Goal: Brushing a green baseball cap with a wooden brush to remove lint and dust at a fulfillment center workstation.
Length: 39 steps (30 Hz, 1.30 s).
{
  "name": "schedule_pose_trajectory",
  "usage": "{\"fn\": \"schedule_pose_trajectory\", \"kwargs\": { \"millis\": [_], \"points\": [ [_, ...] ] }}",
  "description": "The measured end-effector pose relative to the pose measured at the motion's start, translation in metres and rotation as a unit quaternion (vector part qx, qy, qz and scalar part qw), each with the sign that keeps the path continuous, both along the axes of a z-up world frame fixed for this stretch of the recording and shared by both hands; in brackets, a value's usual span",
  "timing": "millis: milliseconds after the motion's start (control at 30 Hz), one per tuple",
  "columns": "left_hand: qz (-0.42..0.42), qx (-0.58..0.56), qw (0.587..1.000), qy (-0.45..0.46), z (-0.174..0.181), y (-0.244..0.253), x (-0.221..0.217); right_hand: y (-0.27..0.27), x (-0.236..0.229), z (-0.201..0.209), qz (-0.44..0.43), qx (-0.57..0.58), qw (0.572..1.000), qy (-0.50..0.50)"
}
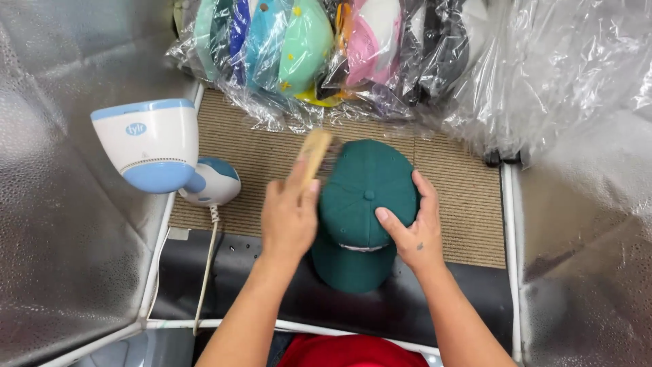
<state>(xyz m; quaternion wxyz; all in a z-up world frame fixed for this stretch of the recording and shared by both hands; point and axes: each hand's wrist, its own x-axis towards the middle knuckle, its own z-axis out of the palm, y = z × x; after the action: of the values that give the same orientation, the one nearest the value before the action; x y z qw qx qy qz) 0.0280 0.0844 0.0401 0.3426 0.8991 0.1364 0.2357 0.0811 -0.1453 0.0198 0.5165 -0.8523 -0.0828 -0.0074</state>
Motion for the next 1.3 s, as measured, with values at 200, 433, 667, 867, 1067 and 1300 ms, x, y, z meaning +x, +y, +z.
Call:
{"fn": "schedule_pose_trajectory", "kwargs": {
  "millis": [200,433,667,867,1067,1300],
  "points": [
    [-0.009,-0.023,1.000,0.007,0.020,-0.002,-0.036,0.001,0.017,0.030,-0.020,-0.065,0.998,-0.015],
    [-0.072,0.140,0.981,-0.109,0.005,-0.034,-0.016,0.029,0.065,0.030,0.070,-0.168,0.980,-0.080],
    [0.014,-0.317,0.903,0.288,0.005,-0.002,-0.038,0.033,0.060,0.047,0.037,-0.182,0.983,-0.006],
    [-0.011,-0.171,0.985,0.005,0.000,-0.029,-0.044,0.036,0.059,0.052,0.034,-0.180,0.983,-0.006],
    [0.021,-0.266,0.949,0.167,-0.023,-0.010,-0.034,0.037,0.061,0.047,0.035,-0.169,0.985,-0.001],
    [-0.040,0.002,0.993,-0.115,-0.003,-0.013,-0.045,0.031,0.066,0.037,0.032,-0.165,0.986,-0.020]
  ]
}}
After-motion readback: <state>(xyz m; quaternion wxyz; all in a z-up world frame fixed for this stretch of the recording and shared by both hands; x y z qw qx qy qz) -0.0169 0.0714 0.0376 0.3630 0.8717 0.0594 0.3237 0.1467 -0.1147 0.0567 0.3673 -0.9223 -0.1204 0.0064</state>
